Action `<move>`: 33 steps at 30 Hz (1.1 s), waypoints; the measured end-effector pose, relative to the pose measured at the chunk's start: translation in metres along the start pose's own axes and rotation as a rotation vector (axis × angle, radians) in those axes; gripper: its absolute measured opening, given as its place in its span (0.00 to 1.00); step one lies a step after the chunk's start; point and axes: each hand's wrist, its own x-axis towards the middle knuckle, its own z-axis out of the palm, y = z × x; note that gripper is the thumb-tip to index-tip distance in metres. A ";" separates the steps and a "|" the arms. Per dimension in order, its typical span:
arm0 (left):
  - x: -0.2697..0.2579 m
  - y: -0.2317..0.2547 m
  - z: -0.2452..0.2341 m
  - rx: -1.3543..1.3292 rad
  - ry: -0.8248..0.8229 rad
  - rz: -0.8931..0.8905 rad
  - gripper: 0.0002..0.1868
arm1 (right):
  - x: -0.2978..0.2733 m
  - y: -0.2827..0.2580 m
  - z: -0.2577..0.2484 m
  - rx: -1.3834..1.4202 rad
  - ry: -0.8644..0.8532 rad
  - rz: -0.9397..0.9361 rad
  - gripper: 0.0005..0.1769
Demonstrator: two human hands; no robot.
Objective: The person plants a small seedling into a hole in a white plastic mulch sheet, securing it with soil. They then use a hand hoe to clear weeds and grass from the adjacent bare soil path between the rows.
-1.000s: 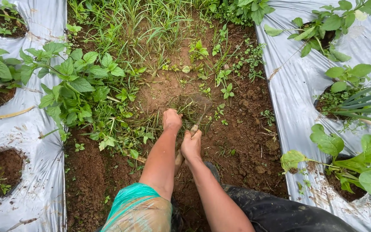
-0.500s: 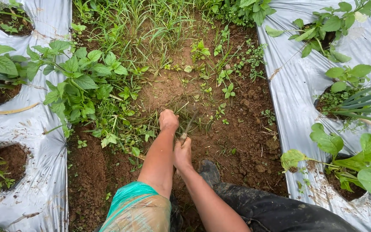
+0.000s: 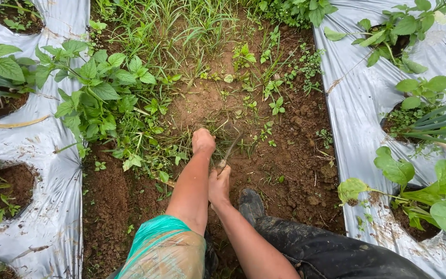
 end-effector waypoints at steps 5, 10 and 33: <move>0.015 -0.022 0.021 0.023 -0.003 0.025 0.10 | -0.013 -0.028 -0.011 0.055 0.117 0.008 0.22; -0.005 -0.003 -0.003 -0.002 -0.018 0.059 0.13 | 0.002 -0.053 -0.024 0.121 0.344 -0.063 0.26; -0.070 -0.007 -0.143 0.191 -0.101 -0.028 0.39 | -0.023 -0.013 0.030 0.063 0.129 0.027 0.20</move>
